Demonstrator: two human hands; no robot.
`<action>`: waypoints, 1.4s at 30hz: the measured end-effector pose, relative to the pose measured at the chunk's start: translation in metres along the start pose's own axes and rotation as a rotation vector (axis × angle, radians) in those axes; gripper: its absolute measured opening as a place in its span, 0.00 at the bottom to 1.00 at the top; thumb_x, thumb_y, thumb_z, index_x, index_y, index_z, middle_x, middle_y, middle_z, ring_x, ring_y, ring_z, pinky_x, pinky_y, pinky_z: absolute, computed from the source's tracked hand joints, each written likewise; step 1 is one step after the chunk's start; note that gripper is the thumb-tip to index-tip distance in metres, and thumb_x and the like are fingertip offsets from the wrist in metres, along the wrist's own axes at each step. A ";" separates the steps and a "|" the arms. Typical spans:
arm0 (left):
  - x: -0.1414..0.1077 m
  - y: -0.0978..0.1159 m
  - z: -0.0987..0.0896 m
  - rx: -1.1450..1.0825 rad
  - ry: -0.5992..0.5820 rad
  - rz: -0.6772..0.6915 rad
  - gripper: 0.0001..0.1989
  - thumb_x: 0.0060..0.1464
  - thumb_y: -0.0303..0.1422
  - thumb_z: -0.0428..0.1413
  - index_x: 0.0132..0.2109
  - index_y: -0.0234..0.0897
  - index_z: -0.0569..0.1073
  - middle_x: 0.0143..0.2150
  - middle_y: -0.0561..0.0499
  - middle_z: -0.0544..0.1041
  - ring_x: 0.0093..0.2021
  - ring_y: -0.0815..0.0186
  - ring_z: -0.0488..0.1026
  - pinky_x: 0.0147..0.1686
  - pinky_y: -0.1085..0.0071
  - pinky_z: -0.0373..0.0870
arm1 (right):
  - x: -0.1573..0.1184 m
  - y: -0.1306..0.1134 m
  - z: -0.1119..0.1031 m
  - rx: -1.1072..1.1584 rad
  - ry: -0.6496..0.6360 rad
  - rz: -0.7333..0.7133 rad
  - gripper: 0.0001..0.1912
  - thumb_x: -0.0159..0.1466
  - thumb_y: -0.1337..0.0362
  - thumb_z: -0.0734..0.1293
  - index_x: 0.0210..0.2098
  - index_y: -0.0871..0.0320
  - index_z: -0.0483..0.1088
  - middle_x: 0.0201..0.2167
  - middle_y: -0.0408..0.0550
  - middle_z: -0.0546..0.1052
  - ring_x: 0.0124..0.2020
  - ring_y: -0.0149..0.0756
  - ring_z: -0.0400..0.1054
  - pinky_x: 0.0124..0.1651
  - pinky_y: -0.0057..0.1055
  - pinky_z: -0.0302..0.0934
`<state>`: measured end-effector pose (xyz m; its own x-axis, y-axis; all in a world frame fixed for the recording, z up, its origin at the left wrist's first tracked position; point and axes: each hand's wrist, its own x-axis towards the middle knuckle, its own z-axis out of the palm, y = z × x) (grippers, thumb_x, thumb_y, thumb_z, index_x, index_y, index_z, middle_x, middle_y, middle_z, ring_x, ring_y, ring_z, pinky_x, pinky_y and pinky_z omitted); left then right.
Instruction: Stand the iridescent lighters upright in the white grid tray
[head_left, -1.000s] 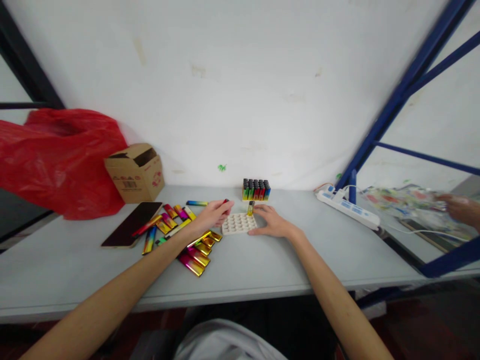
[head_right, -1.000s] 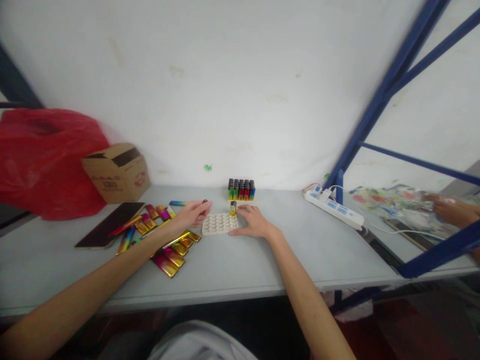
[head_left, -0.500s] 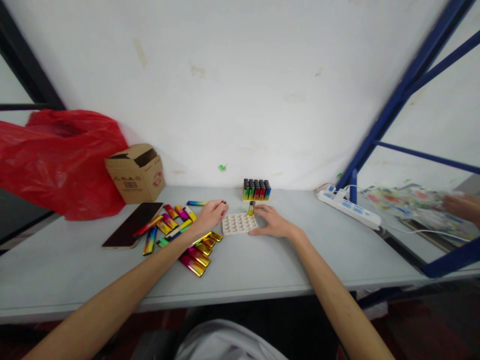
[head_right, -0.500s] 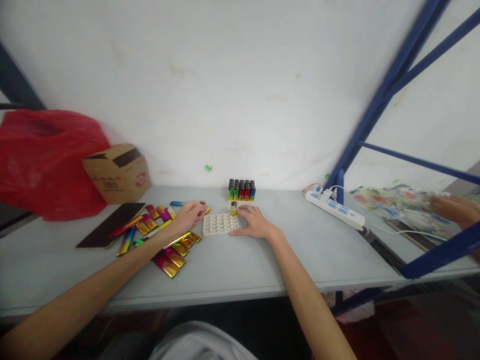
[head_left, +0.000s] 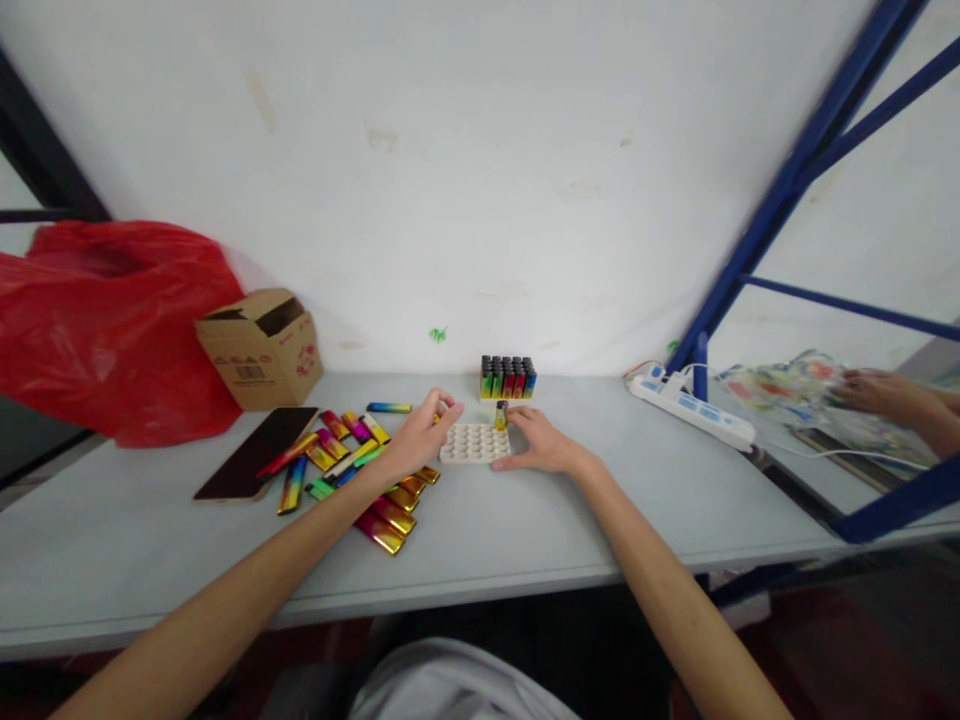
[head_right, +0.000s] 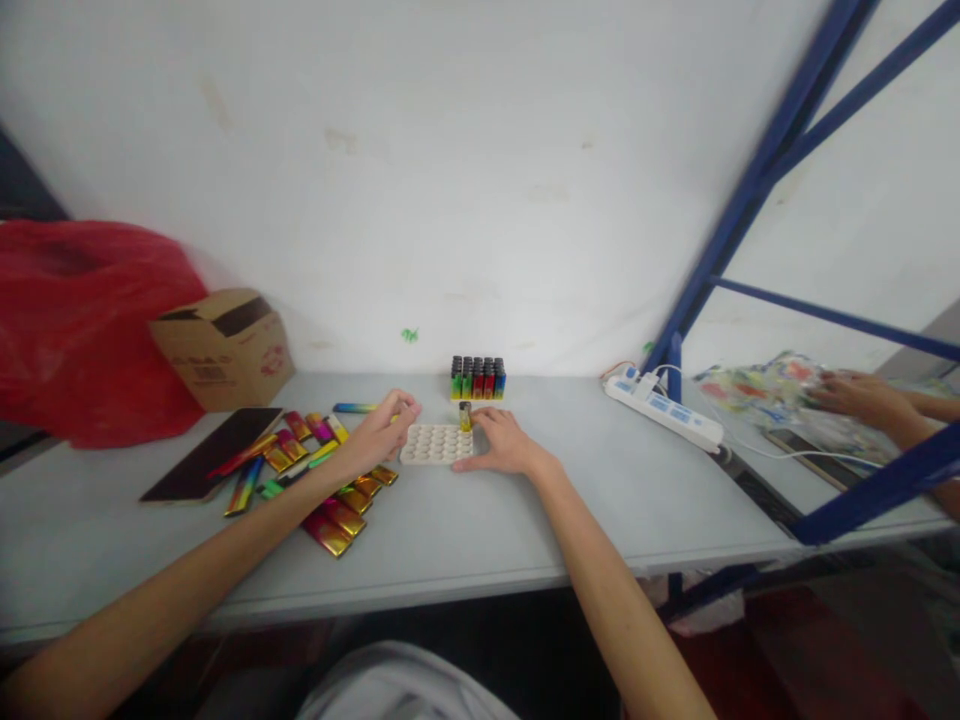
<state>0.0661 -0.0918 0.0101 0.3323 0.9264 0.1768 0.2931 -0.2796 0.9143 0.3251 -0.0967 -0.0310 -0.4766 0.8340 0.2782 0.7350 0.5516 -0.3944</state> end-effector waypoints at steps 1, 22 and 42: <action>0.000 -0.001 0.001 -0.018 0.004 -0.022 0.17 0.60 0.50 0.53 0.44 0.42 0.64 0.26 0.60 0.64 0.20 0.71 0.59 0.20 0.75 0.55 | 0.000 0.000 0.000 -0.003 -0.001 0.000 0.46 0.50 0.38 0.76 0.59 0.59 0.68 0.58 0.60 0.70 0.61 0.55 0.63 0.66 0.53 0.55; 0.037 0.002 0.031 0.228 -0.186 0.434 0.14 0.60 0.39 0.57 0.48 0.39 0.81 0.48 0.43 0.81 0.46 0.57 0.78 0.48 0.64 0.74 | -0.001 0.008 -0.002 0.036 -0.047 -0.012 0.45 0.54 0.42 0.76 0.63 0.58 0.65 0.64 0.61 0.67 0.65 0.54 0.61 0.69 0.52 0.52; 0.045 0.039 -0.017 0.464 -0.026 0.474 0.23 0.61 0.42 0.56 0.59 0.38 0.74 0.38 0.48 0.81 0.37 0.63 0.78 0.42 0.70 0.72 | -0.002 0.005 -0.004 0.049 -0.034 -0.023 0.41 0.54 0.43 0.76 0.60 0.57 0.67 0.62 0.61 0.68 0.64 0.55 0.61 0.68 0.53 0.53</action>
<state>0.0774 -0.0569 0.0595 0.5403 0.6714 0.5073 0.4630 -0.7406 0.4870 0.3315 -0.0961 -0.0302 -0.5094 0.8209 0.2582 0.6995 0.5698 -0.4314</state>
